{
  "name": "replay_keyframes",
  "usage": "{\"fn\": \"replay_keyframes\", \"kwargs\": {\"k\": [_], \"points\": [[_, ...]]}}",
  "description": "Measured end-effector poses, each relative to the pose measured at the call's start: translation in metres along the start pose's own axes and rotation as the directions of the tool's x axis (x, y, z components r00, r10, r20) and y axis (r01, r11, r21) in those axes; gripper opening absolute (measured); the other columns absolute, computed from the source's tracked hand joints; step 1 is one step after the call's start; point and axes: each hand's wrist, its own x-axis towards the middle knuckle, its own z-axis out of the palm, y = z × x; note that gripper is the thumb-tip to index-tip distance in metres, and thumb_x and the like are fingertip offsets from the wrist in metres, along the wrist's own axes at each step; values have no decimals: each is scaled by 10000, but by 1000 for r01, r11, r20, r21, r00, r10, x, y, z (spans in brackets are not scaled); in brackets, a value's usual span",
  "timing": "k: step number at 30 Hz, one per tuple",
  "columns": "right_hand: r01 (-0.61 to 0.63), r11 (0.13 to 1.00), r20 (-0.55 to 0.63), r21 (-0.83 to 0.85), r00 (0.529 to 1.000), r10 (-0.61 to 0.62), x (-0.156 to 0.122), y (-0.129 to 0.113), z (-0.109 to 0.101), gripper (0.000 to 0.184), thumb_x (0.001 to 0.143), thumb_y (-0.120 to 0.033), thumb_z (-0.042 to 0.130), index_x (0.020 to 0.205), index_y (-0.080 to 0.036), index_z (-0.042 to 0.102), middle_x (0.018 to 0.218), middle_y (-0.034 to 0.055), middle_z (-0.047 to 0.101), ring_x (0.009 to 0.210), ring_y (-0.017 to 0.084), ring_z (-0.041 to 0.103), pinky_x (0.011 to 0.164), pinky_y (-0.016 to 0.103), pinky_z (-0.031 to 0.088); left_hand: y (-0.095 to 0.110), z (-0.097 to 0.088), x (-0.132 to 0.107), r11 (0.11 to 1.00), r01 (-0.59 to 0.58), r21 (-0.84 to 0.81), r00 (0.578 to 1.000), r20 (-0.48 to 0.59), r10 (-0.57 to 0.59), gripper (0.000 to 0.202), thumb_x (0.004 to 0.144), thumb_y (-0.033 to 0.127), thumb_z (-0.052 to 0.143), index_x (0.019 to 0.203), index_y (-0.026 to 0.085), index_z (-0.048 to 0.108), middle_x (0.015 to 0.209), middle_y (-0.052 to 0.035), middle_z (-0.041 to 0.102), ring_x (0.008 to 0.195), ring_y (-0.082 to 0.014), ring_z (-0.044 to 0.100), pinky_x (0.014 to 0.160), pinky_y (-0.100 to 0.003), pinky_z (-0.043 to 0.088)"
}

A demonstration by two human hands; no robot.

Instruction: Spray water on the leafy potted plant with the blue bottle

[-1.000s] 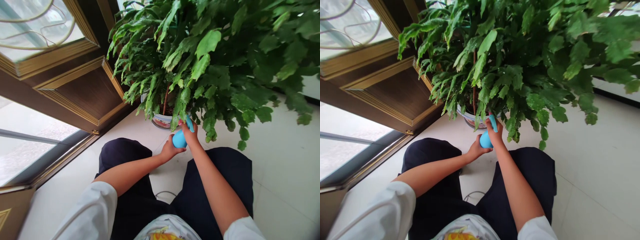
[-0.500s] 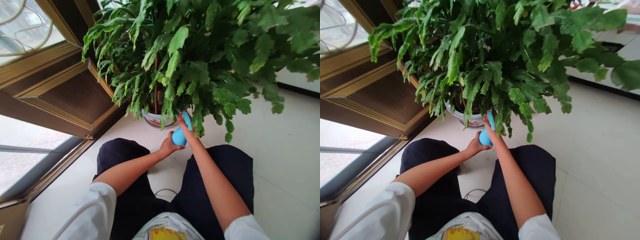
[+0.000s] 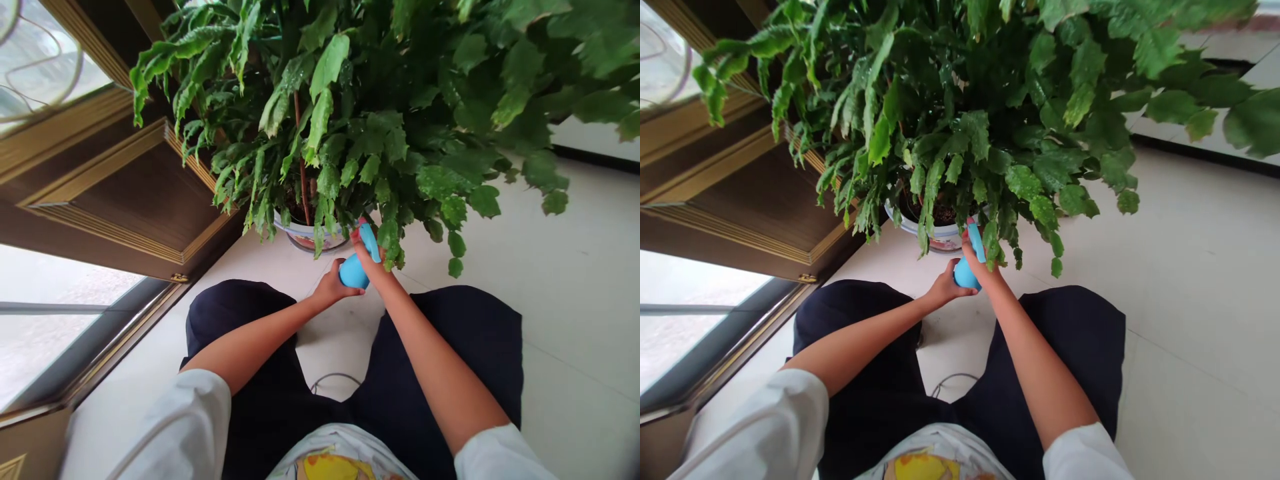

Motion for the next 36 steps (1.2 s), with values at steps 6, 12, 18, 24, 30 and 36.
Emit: {"fn": "replay_keyframes", "kwargs": {"k": [6,12,18,24,30,36], "points": [[-42,999,-9,29,999,42,-2,-13,5,286,832,-382,559,1083,-301,671,1142,56,714,1108,292,658,1008,500,511,-8,-7,-3,999,-49,-12,998,-26,49,1006,572,547,882,1398,213,414,1199,-110,662,1111,-313,648,950,-429,518],[-150,982,81,115,987,141,-6,-23,14,375,854,-465,568,1148,-259,676,1044,79,733,1035,290,680,855,451,555,-13,-10,-15,999,-2,-38,999,-50,0,1018,579,554,874,1409,201,402,1172,-120,673,1093,-324,653,921,-431,526],[-259,942,60,212,966,252,-7,-21,16,437,832,-487,606,1199,-259,672,840,26,724,805,237,694,681,358,541,-14,-11,-20,1000,-12,-22,996,-94,10,995,602,560,868,1415,218,409,1232,-132,665,1138,-332,642,960,-442,511],[-172,964,100,203,983,154,-3,-21,14,485,776,-488,686,1218,-290,660,1158,65,727,1067,287,681,809,418,559,-15,-8,-11,998,9,-67,999,-52,-13,1008,605,567,861,1421,198,397,1211,-141,667,1103,-331,654,941,-450,523],[-174,967,97,184,983,158,-1,-18,16,427,802,-555,665,1107,-258,690,1123,84,729,1028,279,679,787,405,552,-18,0,-6,984,64,-164,998,6,-64,1053,570,521,888,1428,204,366,1181,-123,662,1077,-308,663,915,-441,544],[-243,964,12,105,970,243,-1,-3,15,459,864,-646,546,942,-210,667,890,85,726,863,249,673,675,362,534,-19,-5,-4,993,25,-116,999,-19,-27,1021,568,515,888,1412,208,400,1190,-115,645,1091,-305,645,930,-438,539]]}}
